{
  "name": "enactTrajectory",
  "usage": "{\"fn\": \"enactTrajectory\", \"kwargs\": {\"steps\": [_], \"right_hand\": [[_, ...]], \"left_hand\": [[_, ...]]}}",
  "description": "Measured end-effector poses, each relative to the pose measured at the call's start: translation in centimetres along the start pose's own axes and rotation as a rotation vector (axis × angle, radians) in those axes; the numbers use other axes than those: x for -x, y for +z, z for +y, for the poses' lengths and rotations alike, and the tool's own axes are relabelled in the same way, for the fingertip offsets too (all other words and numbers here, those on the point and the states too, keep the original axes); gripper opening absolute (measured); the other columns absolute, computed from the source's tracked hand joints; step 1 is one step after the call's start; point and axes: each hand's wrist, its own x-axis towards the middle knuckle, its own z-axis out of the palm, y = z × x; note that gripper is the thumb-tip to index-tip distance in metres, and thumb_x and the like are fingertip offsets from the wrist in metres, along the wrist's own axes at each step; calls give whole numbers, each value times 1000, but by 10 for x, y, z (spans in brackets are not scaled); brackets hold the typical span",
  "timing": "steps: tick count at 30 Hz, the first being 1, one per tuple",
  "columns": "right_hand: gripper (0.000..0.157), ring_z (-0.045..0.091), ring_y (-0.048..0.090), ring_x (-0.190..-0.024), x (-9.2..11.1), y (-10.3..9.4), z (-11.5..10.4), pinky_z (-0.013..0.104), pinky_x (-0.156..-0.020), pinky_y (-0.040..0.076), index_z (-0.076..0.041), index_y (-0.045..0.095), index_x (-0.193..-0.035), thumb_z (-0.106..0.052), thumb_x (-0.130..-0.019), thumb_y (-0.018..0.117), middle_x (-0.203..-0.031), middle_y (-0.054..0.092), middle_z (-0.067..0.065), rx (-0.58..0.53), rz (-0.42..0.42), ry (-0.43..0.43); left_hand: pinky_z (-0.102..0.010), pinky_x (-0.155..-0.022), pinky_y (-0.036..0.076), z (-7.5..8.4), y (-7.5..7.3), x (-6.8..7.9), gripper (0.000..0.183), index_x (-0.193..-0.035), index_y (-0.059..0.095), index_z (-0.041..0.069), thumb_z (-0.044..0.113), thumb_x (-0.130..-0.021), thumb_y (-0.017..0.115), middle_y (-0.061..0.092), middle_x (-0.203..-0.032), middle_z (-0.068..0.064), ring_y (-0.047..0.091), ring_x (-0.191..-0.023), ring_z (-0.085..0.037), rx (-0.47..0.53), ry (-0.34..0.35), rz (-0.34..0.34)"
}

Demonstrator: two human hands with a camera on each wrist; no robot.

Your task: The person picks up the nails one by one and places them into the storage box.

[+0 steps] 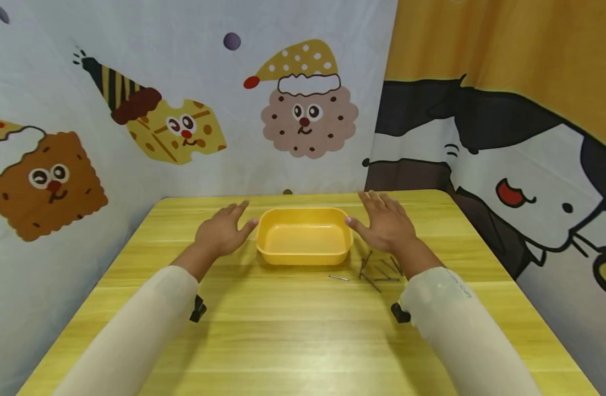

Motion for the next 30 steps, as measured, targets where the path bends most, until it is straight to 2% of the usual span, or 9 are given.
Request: {"fn": "enactTrajectory", "kwargs": {"steps": [6, 8, 10, 13, 15, 20, 23, 26, 30], "right_hand": [[90, 48, 12, -151, 4, 2, -2, 65, -117, 7, -13, 12, -165, -73, -101, 27, -165, 19, 25, -4, -10, 1], [89, 49, 14, -150, 6, 3, -3, 67, -116, 8, -13, 12, -165, -73, -101, 28, -165, 21, 26, -8, -12, 2], [88, 50, 16, -150, 8, 5, -3, 68, -116, 10, -15, 11, -165, -73, -101, 28, -164, 22, 27, -17, -16, 4], [88, 50, 19, -148, 12, 8, -4, 69, -114, 12, -16, 12, -165, -72, -101, 30, -162, 26, 29, -31, -18, 0], [87, 51, 22, -147, 14, 10, -4, 70, -114, 14, -16, 13, -165, -72, -101, 31, -161, 28, 29, -36, -17, -2], [82, 49, 33, -142, 22, 16, -4, 70, -108, 27, -14, 23, -163, -68, -103, 34, -156, 40, 24, -61, 18, -1], [72, 47, 47, -131, 27, 19, -4, 68, -100, 38, -10, 36, -158, -59, -106, 40, -144, 54, 20, -93, 74, 4], [54, 40, 61, -108, 33, 20, -4, 61, -86, 49, -7, 53, -144, -47, -108, 46, -122, 66, 15, -110, 122, 15], [34, 22, 63, -76, 39, 21, -2, 47, -66, 51, -8, 66, -119, -35, -106, 49, -95, 69, 4, -108, 91, 36]], "left_hand": [[-62, -94, 47, 0, 7, 5, 67, -158, 36, 16, 59, -108, 31, 48, -151, -17, 52, -129, -42, 46, -51, 34], [-57, -87, 51, 1, 11, 7, 61, -150, 47, 12, 54, -109, 33, 56, -140, -15, 60, -117, -38, 77, -70, 39], [-51, -75, 53, 2, 14, 9, 55, -136, 57, 8, 50, -110, 33, 64, -121, -14, 65, -98, -33, 134, -89, 18], [-42, -61, 48, 3, 20, 11, 48, -116, 62, 8, 47, -111, 33, 64, -92, -10, 61, -74, -27, 237, -121, -20], [-40, -57, 44, 4, 24, 12, 46, -108, 61, 9, 45, -111, 33, 59, -81, -9, 56, -66, -25, 311, -141, -44], [-38, -61, 44, 6, 33, 15, 45, -106, 62, 10, 44, -111, 33, 56, -80, -9, 52, -66, -23, 426, -160, -52], [-38, -60, 44, 7, 36, 17, 45, -103, 62, 9, 43, -111, 34, 55, -78, -10, 50, -63, -23, 474, -158, -51], [-37, -58, 42, 8, 39, 16, 45, -96, 61, 9, 42, -111, 35, 54, -74, -9, 47, -59, -21, 495, -152, -41], [-36, -55, 40, 9, 39, 15, 44, -87, 57, 9, 38, -111, 36, 50, -70, -7, 43, -56, -20, 495, -153, -35]]}}
